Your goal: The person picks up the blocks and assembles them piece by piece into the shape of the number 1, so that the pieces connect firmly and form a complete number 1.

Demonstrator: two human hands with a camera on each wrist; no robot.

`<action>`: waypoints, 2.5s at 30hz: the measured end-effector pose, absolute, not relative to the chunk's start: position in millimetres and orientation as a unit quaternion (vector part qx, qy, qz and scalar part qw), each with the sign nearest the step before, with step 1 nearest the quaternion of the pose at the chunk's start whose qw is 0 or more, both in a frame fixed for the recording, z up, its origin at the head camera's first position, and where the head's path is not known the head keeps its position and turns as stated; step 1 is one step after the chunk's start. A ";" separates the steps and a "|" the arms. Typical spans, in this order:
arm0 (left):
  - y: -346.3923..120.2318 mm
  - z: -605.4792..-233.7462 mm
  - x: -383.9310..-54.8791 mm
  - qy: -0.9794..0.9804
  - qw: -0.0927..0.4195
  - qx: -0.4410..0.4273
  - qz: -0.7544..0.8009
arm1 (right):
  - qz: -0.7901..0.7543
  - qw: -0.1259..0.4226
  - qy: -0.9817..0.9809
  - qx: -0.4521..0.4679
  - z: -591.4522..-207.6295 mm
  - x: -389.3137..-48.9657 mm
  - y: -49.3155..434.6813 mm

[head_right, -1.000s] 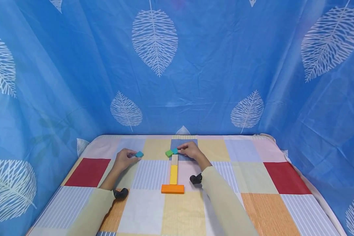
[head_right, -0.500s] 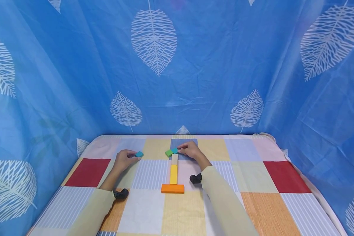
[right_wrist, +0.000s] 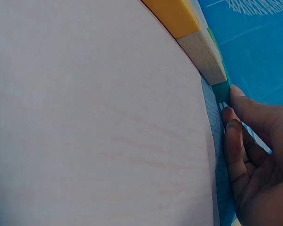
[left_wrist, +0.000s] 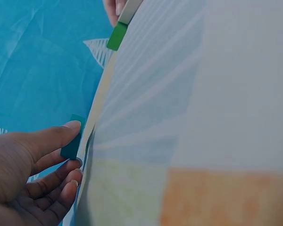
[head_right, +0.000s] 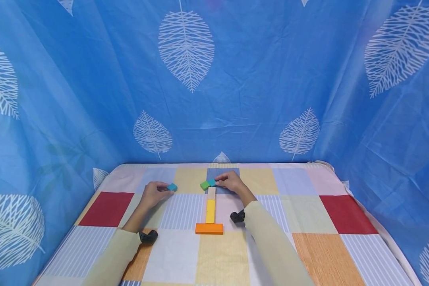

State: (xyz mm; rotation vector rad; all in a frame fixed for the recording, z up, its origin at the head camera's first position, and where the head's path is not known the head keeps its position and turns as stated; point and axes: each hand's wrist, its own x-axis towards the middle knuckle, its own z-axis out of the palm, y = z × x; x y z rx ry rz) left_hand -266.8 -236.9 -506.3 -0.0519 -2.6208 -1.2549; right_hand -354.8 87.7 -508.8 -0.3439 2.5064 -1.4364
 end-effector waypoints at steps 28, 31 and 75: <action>-193.9 -506.4 -267.8 -0.897 0.109 -0.071 -0.422 | -0.495 0.112 0.853 -0.118 -508.7 -353.3 88.4; -188.3 -504.4 -267.7 -0.898 0.102 -0.075 -0.422 | -0.495 0.114 0.854 -0.115 -508.4 -353.2 88.2; -146.4 -510.0 -283.6 -0.917 0.062 -0.096 -0.381 | -0.498 0.113 0.851 -0.120 -510.6 -354.4 87.9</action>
